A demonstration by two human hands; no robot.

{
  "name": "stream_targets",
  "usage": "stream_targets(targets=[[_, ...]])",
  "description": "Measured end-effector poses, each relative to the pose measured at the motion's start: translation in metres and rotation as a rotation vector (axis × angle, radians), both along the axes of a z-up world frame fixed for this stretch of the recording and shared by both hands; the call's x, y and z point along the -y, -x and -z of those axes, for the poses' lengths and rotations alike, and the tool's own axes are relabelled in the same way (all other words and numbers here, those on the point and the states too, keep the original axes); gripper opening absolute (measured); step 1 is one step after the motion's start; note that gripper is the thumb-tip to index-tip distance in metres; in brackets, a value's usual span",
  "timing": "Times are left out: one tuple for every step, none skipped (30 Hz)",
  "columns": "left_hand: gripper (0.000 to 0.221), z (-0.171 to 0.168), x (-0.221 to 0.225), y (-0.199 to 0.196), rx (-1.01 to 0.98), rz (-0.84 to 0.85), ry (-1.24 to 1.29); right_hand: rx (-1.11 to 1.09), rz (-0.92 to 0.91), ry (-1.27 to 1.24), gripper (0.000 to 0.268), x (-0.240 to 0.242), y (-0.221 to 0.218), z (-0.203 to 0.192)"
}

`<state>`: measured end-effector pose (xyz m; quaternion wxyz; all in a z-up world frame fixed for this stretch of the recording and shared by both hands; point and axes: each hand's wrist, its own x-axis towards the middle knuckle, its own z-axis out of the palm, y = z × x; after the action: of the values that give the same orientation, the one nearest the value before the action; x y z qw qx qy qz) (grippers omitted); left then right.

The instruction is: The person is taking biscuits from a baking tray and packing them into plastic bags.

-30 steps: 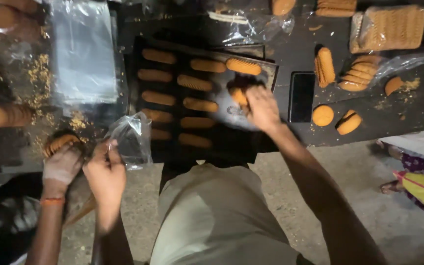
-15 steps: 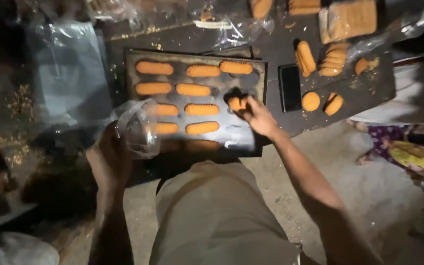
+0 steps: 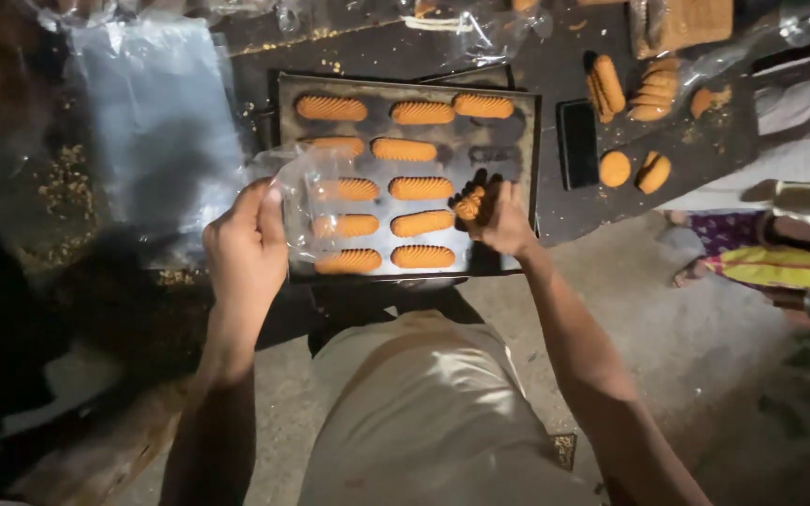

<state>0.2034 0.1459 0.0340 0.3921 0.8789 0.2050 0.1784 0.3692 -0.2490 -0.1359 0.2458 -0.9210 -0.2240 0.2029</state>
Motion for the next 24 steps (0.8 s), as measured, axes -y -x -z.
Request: stream_targets(targets=[[0.018, 0.002, 0.003, 0.004, -0.003, -0.012, 0.003, 0.034, 0.049, 0.084, 0.077, -0.003, 0.003, -0.007], [0.018, 0.003, 0.008, 0.008, -0.005, -0.027, 0.005, 0.068, 0.095, 0.166, 0.082, -0.004, 0.004, -0.013], [0.018, 0.008, 0.011, 0.013, -0.007, -0.036, -0.007, 0.065, 0.086, 0.155, 0.082, -0.008, 0.007, -0.018], [0.017, 0.014, 0.015, 0.019, 0.016, -0.039, -0.045, 0.156, 0.06, 0.22, 0.082, -0.01, 0.012, -0.023], [0.016, 0.019, 0.02, 0.024, 0.039, -0.042, -0.083, 0.247, 0.034, 0.284, 0.082, -0.01, 0.017, -0.027], [0.016, 0.019, 0.024, 0.029, 0.035, -0.043, -0.094, 0.243, 0.032, 0.273, 0.082, -0.014, 0.024, -0.027], [0.021, 0.019, 0.029, 0.033, -0.045, -0.057, -0.128, 0.259, 0.001, 0.331, 0.079, -0.017, 0.03, -0.027], [0.027, 0.018, 0.034, 0.035, -0.122, -0.068, -0.161, 0.278, -0.027, 0.39, 0.077, -0.018, 0.034, -0.029], [0.027, 0.015, 0.044, 0.035, -0.124, -0.067, -0.17, 0.275, -0.025, 0.381, 0.077, -0.015, 0.035, -0.024], [0.024, 0.012, 0.054, 0.035, -0.212, -0.112, -0.134, 0.202, -0.026, 0.297, 0.072, -0.01, 0.038, -0.02], [0.021, 0.009, 0.062, 0.035, -0.299, -0.157, -0.098, 0.13, -0.028, 0.212, 0.068, -0.007, 0.042, -0.015], [0.021, 0.005, 0.074, 0.031, -0.3, -0.153, -0.107, 0.128, -0.024, 0.204, 0.068, -0.005, 0.037, -0.017], [0.027, 0.001, 0.084, 0.028, -0.202, -0.132, -0.12, 0.12, -0.056, 0.167, 0.061, -0.004, 0.033, -0.02], [0.034, -0.003, 0.093, 0.029, -0.112, -0.115, -0.13, 0.106, -0.094, 0.131, 0.055, -0.005, 0.034, -0.022], [0.034, 0.0, 0.097, 0.027, -0.121, -0.115, -0.136, 0.097, -0.095, 0.126, 0.055, -0.007, 0.031, -0.031], [0.033, 0.004, 0.1, 0.023, -0.192, -0.107, -0.185, 0.009, -0.14, 0.224, 0.06, -0.011, 0.024, -0.04], [0.032, 0.008, 0.101, 0.021, -0.264, -0.098, -0.234, -0.079, -0.184, 0.323, 0.066, -0.017, 0.019, -0.05], [0.032, 0.008, 0.105, 0.01, -0.262, -0.11, -0.24, -0.074, -0.195, 0.316, 0.066, -0.017, 0.018, -0.05], [0.028, 0.007, 0.107, 0.001, -0.302, -0.064, -0.189, 0.012, -0.288, 0.324, 0.067, -0.02, 0.018, -0.05], [0.026, 0.006, 0.107, -0.011, -0.336, -0.014, -0.136, 0.102, -0.374, 0.334, 0.072, -0.024, 0.017, -0.051], [0.026, 0.01, 0.107, -0.02, -0.329, -0.021, -0.142, 0.112, -0.378, 0.328, 0.072, -0.024, 0.017, -0.045], [0.022, 0.015, 0.107, -0.029, -0.261, 0.064, -0.168, 0.084, -0.394, 0.352, 0.067, -0.023, 0.016, -0.039], [0.019, 0.021, 0.106, -0.039, -0.193, 0.149, -0.194, 0.057, -0.41, 0.377, 0.063, -0.024, 0.015, -0.032], [0.019, 0.016, 0.107, -0.048, -0.183, 0.156, -0.188, 0.062, -0.402, 0.387, 0.063, -0.02, 0.016, -0.036]])
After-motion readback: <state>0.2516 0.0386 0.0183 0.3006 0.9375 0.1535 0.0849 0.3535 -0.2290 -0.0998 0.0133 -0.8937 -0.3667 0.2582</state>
